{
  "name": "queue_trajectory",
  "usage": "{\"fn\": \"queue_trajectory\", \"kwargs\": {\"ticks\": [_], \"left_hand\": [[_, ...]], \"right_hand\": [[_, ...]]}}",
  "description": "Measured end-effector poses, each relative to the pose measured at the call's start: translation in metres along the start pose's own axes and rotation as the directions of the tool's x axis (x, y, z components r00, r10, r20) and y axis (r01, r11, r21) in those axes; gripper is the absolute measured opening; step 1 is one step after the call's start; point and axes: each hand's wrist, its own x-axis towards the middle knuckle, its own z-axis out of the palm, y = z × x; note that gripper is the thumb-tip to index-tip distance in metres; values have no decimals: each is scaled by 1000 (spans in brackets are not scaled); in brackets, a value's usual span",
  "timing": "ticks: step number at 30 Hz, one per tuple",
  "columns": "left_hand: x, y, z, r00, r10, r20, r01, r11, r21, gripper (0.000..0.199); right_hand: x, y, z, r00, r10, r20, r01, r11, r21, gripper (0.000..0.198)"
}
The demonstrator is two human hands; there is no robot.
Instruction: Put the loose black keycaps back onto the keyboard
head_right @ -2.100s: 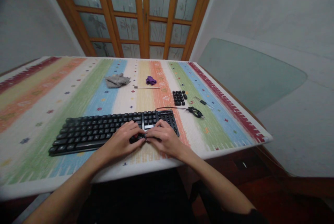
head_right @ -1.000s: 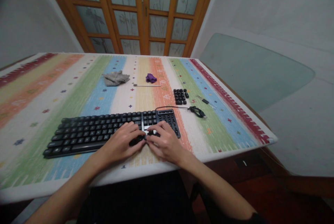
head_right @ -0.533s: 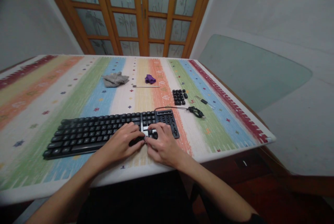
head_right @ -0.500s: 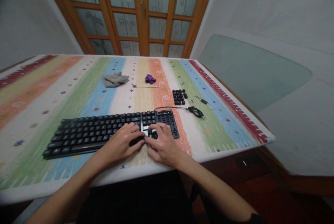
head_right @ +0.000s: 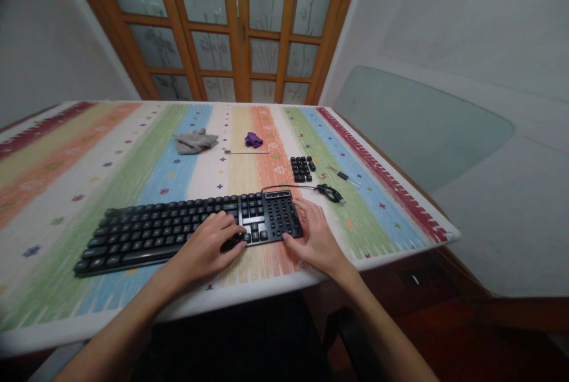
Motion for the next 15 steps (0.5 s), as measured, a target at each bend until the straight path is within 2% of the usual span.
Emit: {"fn": "queue_trajectory", "kwargs": {"ticks": [6, 11, 15], "left_hand": [[1, 2, 3, 999, 35, 6, -36, 996, 84, 16], [2, 1, 4, 998, 54, -15, -52, 995, 90, 17], [0, 0, 1, 998, 62, 18, -64, 994, 92, 14]], "right_hand": [[-21, 3, 11, 981, 191, 19, -192, 979, 61, 66], [-19, 1, 14, 975, 224, -8, -221, 966, 131, 63], [-18, 1, 16, 972, 233, -12, -229, 961, 154, 62]]}}
